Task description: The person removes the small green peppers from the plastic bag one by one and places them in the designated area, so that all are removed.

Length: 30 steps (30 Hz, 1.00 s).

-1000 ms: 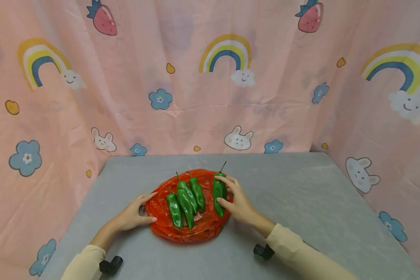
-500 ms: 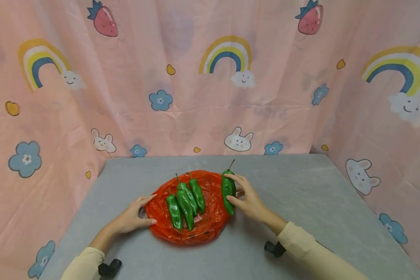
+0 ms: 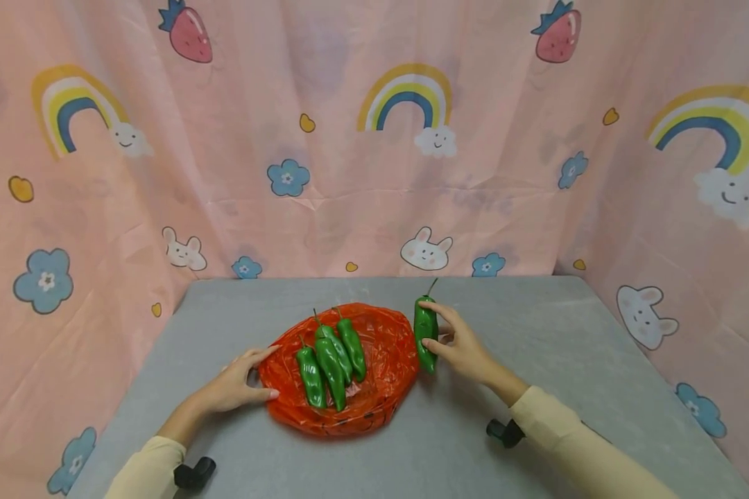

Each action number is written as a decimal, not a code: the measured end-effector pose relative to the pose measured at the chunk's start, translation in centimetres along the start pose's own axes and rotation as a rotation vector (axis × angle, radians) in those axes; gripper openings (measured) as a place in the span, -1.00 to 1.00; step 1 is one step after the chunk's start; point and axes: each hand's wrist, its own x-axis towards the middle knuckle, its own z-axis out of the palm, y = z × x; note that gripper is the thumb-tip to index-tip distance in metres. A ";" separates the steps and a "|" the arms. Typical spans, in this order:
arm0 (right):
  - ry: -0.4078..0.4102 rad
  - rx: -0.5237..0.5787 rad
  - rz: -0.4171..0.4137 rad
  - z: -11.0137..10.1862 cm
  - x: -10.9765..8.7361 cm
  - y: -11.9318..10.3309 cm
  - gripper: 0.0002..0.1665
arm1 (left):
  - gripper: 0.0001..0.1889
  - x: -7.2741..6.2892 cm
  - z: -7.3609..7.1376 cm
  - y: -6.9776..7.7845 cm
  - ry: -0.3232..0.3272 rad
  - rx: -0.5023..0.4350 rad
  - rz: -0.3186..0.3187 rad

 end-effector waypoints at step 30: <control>-0.101 0.036 0.156 -3.1 1.4 5.8 -0.26 | -0.07 -0.1 0.0 0.0 -0.020 -0.014 -0.008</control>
